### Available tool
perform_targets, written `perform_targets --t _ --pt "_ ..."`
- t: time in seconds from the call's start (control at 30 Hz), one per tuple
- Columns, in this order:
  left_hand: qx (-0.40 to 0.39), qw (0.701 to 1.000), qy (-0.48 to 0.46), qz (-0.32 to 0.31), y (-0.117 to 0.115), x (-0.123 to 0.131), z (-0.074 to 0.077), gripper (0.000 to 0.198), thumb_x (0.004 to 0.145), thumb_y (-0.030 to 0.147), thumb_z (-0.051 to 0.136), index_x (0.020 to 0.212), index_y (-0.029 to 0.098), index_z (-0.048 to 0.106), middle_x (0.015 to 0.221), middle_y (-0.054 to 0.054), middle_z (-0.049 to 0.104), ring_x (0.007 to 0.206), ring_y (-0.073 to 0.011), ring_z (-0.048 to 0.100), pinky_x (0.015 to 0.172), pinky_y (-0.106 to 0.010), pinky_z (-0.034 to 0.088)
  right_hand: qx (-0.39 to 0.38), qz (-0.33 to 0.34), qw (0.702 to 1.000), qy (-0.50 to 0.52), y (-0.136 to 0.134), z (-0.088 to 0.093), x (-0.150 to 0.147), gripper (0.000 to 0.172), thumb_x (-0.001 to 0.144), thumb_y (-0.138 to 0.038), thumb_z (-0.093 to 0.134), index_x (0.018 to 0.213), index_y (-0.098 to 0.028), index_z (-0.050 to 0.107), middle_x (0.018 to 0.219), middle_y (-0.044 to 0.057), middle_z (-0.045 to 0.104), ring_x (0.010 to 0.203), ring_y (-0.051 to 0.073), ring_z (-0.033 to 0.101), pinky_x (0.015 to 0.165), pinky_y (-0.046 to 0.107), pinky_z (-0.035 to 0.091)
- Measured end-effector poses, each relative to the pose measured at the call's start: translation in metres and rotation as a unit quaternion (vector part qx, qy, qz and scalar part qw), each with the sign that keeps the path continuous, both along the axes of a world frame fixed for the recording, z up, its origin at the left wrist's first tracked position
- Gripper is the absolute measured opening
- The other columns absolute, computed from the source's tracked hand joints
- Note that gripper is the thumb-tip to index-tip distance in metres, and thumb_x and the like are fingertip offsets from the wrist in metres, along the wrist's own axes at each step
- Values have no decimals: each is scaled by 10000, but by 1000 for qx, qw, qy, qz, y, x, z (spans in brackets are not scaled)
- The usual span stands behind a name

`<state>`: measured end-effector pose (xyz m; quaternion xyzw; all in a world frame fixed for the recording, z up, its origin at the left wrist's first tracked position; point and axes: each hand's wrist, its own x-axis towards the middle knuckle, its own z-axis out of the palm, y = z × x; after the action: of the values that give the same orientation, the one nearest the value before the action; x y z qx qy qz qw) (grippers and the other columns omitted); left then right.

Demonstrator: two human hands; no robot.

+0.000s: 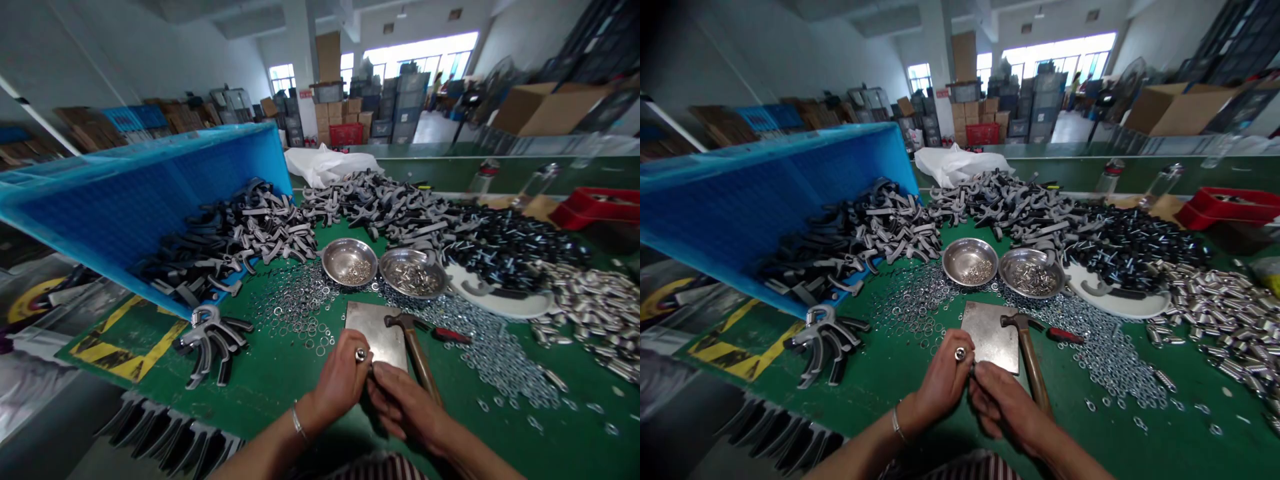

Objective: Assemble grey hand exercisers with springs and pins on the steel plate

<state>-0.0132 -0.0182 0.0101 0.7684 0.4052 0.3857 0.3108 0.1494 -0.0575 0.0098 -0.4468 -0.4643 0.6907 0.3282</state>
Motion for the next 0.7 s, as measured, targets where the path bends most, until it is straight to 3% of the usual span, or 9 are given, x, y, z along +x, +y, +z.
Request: perform_targets --t 0.07,0.2,0.27,0.37,0.47,0.53,0.57,0.63,0.7 --pt "17 999 4 -34 -2 -1 -3 122 996 233 425 942 180 521 999 -96 556 949 -195 553 864 -345 492 -30 45 998 35 -3 0 -1 508 978 -651 318 876 -206 542 542 -78 431 378 81 288 398 212 335" --pt "15 1000 -10 -11 -6 -2 -2 161 1010 238 390 925 184 516 981 -89 555 929 -187 547 863 -337 491 28 25 999 1 -6 2 -1 544 962 -656 387 759 -183 564 573 -23 553 450 89 453 483 213 402" --pt "23 999 14 -36 -2 0 1 156 1008 259 399 932 186 514 993 -85 552 933 -188 553 859 -331 491 -22 62 998 -10 -5 4 2 633 979 -670 221 788 -184 579 505 -29 527 366 100 392 415 232 369" --pt "9 989 125 -75 18 10 6 147 1007 273 397 986 186 514 1035 -80 554 939 -195 568 865 -338 493 25 78 987 -139 0 5 17 651 993 -612 140 884 -178 613 553 13 590 402 144 476 452 276 424" --pt "18 965 249 -78 53 25 3 149 994 258 415 998 163 530 1042 -93 565 987 -228 563 926 -381 473 236 -56 886 -395 4 -4 43 408 966 -502 393 1005 -179 640 944 130 685 873 270 650 784 412 511" --pt "38 943 308 -117 74 35 -4 156 978 264 450 968 148 554 1033 -107 578 1006 -246 562 947 -391 462 286 -116 815 -490 0 -15 60 363 918 -442 494 1135 -178 619 1109 161 641 1053 335 611 893 485 483" --pt "46 934 327 -140 83 40 -8 168 976 268 454 960 143 564 1027 -112 586 1003 -248 566 944 -385 463 279 -128 803 -510 -3 -21 67 381 905 -422 510 1178 -173 603 1125 166 631 1064 349 612 893 499 487" --pt "60 920 344 -175 93 48 -14 200 983 278 440 985 133 578 1034 -121 597 1002 -245 573 938 -369 464 230 -139 819 -507 -10 -33 77 396 893 -405 515 1202 -168 588 1097 160 645 1001 349 653 844 496 515" --pt "73 910 361 -192 97 55 -14 218 975 297 454 1013 131 591 1051 -128 603 1011 -251 576 942 -381 459 169 -155 865 -447 -17 -39 84 378 888 -421 507 1165 -179 591 1023 132 688 901 329 693 791 476 538"
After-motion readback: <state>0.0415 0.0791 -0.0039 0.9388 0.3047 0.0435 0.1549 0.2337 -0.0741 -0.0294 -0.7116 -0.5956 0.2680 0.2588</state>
